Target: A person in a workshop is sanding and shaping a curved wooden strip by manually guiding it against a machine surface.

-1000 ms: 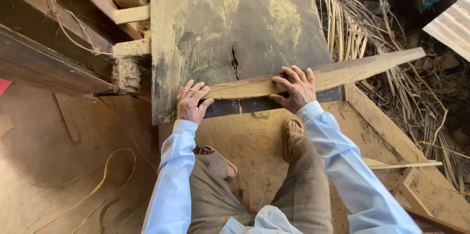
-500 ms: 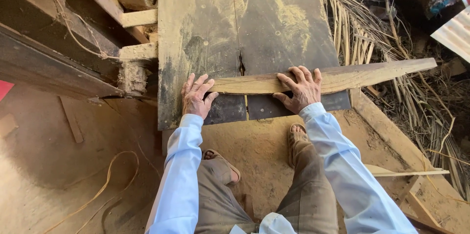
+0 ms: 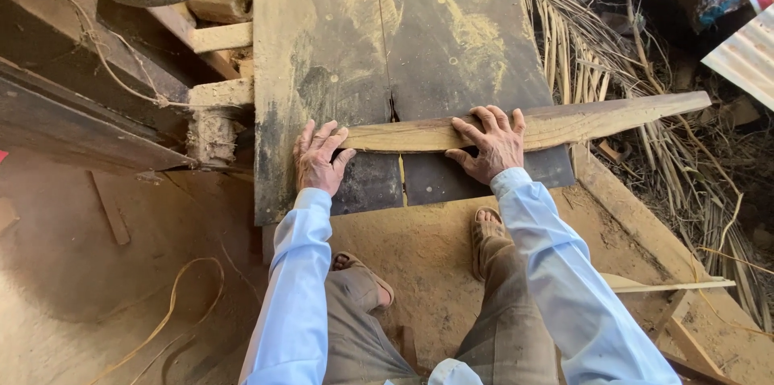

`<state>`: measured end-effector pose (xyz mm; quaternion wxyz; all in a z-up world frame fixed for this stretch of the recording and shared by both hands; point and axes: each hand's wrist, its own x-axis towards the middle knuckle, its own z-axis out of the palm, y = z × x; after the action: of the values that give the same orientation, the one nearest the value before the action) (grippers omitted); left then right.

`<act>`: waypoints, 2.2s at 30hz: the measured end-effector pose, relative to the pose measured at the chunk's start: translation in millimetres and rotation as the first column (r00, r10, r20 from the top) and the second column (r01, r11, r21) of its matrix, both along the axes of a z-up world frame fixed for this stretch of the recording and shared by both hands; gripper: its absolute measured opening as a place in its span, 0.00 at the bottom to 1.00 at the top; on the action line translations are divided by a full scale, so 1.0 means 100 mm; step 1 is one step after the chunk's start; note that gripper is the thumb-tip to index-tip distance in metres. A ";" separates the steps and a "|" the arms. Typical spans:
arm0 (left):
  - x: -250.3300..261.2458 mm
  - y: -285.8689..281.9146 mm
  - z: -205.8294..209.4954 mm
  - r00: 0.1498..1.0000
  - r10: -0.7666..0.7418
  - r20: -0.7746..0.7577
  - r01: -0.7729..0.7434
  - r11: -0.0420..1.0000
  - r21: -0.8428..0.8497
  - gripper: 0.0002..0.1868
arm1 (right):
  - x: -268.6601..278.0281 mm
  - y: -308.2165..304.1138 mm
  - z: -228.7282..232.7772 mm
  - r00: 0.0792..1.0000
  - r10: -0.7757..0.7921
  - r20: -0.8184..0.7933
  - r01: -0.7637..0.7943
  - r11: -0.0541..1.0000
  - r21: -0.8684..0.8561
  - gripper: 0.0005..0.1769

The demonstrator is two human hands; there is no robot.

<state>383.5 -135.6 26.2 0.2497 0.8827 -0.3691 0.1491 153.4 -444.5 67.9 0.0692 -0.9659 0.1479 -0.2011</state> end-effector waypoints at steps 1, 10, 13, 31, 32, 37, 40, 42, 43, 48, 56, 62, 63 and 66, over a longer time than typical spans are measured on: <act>0.01 0.00 0.00 1.000 0.009 -0.003 -0.009 1.000 0.000 0.24 | 0.02 -0.01 0.00 1.000 -0.018 -0.012 0.018 1.000 -0.006 0.36; 0.07 -0.08 0.00 0.999 0.045 -0.030 -0.044 0.998 0.042 0.24 | 0.11 -0.08 -0.02 1.000 0.008 0.023 -0.008 1.000 0.002 0.35; 0.11 -0.09 -0.03 0.998 0.049 -0.044 -0.047 0.998 0.043 0.24 | 0.14 -0.10 -0.01 1.000 0.013 0.002 -0.013 1.000 0.020 0.35; 0.23 -0.20 -0.01 0.993 0.065 -0.101 -0.058 0.996 0.071 0.24 | 0.26 -0.12 0.06 0.998 -0.039 -0.058 0.042 0.998 0.053 0.35; 0.25 -0.21 -0.02 0.993 0.066 -0.100 -0.059 0.996 0.070 0.24 | 0.27 -0.14 0.05 0.998 -0.038 -0.057 0.041 0.998 0.052 0.35; 0.30 -0.24 -0.02 0.992 0.073 -0.105 -0.065 0.994 0.083 0.24 | 0.33 -0.18 0.05 0.996 -0.045 -0.075 0.048 0.998 0.039 0.35; 0.34 -0.27 -0.04 0.990 0.078 -0.115 -0.068 0.994 0.090 0.24 | 0.37 -0.22 0.05 0.995 -0.035 -0.093 0.040 0.998 0.049 0.35; 0.35 -0.28 -0.03 0.989 0.080 -0.124 -0.070 0.994 0.085 0.24 | 0.39 -0.24 0.05 0.996 -0.024 -0.090 0.029 0.998 0.053 0.35; 0.36 -0.29 -0.02 0.988 0.078 -0.133 -0.068 0.994 0.082 0.24 | 0.40 -0.25 0.04 0.996 -0.016 -0.088 0.022 0.998 0.059 0.36; 0.41 -0.31 -0.03 0.987 0.086 -0.137 -0.074 0.993 0.095 0.24 | 0.46 -0.25 0.08 0.992 -0.055 -0.109 0.061 0.997 0.048 0.35; 0.49 -0.37 0.05 0.975 0.099 -0.198 -0.066 0.984 0.167 0.24 | 0.55 -0.32 0.05 0.995 -0.056 -0.086 0.061 0.997 0.057 0.35; 0.51 -0.42 0.16 0.968 0.133 -0.212 -0.088 0.974 0.209 0.24 | 0.68 -0.34 0.10 0.986 -0.142 -0.084 0.146 0.988 0.050 0.34; 0.54 -0.40 0.15 0.967 0.125 -0.221 -0.072 0.970 0.233 0.24 | 0.70 -0.32 0.16 0.974 -0.154 -0.169 0.168 0.983 0.071 0.34; 0.56 -0.25 0.00 0.970 0.109 -0.219 -0.066 0.979 0.195 0.23 | 0.69 -0.45 0.32 0.929 -0.148 -0.340 0.183 0.980 0.072 0.34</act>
<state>439.3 -160.2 26.2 0.1999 0.9289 -0.3110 0.0224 222.9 -489.6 100.0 0.0755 -0.9651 0.2486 -0.0324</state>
